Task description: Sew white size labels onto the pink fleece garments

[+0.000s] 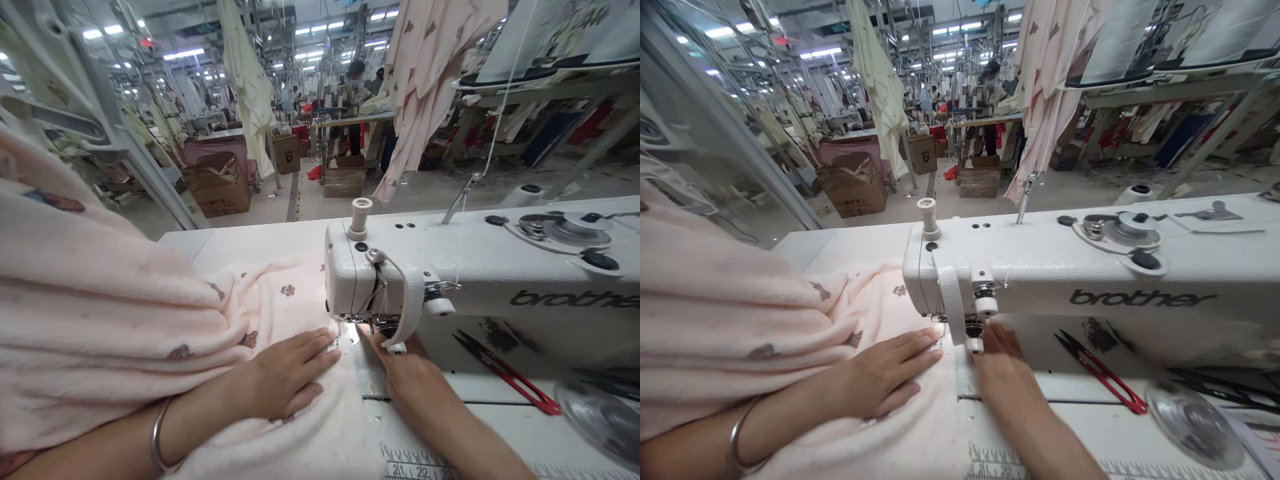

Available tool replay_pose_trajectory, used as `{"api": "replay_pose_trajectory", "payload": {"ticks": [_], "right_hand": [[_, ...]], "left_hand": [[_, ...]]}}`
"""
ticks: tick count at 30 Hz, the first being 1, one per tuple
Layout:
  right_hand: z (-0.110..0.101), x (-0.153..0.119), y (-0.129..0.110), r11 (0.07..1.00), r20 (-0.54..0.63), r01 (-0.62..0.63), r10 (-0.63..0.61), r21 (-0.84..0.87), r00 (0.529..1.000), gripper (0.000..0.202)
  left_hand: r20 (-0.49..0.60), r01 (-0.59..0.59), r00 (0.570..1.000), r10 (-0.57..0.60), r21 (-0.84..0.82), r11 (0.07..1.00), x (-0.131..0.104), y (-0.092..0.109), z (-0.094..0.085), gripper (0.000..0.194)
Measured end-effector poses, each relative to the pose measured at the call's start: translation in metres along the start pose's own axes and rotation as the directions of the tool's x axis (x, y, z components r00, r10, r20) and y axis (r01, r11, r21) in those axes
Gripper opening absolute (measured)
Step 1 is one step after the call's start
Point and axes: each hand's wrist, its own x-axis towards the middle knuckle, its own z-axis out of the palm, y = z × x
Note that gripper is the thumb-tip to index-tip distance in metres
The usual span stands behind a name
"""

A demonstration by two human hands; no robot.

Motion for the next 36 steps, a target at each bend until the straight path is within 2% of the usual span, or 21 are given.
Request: {"api": "replay_pose_trajectory", "payload": {"ticks": [2,4,10,17,20,22,24,26,31,36], "right_hand": [[-0.005,-0.017,-0.02,0.999,0.02,0.044,-0.044,-0.001,0.999,0.055],[-0.005,-0.028,-0.033,0.999,0.014,0.04,-0.04,0.004,0.999,0.064],[0.004,-0.031,-0.035,0.999,0.062,0.034,-0.036,0.03,0.997,0.061],[0.001,-0.027,-0.039,0.999,0.003,0.025,-0.026,0.026,1.0,0.054],[-0.001,-0.025,-0.042,1.0,0.002,0.029,-0.029,0.009,1.0,0.052],[-0.002,-0.024,-0.042,1.0,0.0,0.029,-0.029,-0.001,1.0,0.052],[-0.002,-0.024,-0.042,1.0,0.003,0.021,-0.021,-0.003,1.0,0.052],[-0.002,-0.025,-0.042,1.0,0.018,0.016,-0.016,0.002,1.0,0.054],[-0.001,-0.026,-0.042,1.0,0.017,0.009,-0.009,-0.007,1.0,0.057],[-0.002,-0.025,-0.044,1.0,0.034,-0.002,0.002,-0.003,0.999,0.062]], "left_hand": [[0.012,0.006,1.0,-0.006,0.001,1.0,0.0,-0.002,0.0,0.051],[0.029,0.012,1.0,-0.013,0.005,1.0,0.0,-0.002,0.0,0.052],[0.046,0.02,0.999,-0.021,0.012,1.0,0.0,-0.001,-0.002,0.054],[0.052,0.019,0.998,-0.018,-0.011,1.0,-0.001,0.004,-0.002,0.056],[0.019,0.111,0.994,-0.11,-0.12,0.987,0.005,0.008,-0.008,0.05],[-0.029,0.296,0.95,-0.31,-0.225,0.928,0.015,0.009,-0.012,0.041],[-0.041,0.486,0.853,-0.521,-0.306,0.819,0.028,0.008,-0.015,0.029],[-0.002,0.594,0.773,-0.634,-0.35,0.724,0.042,0.007,-0.017,0.019],[0.089,0.653,0.718,-0.69,-0.429,0.624,0.062,0.006,-0.016,0.014],[0.097,0.682,0.67,-0.736,-0.474,0.558,0.063,0.004,-0.006,0.013]]}}
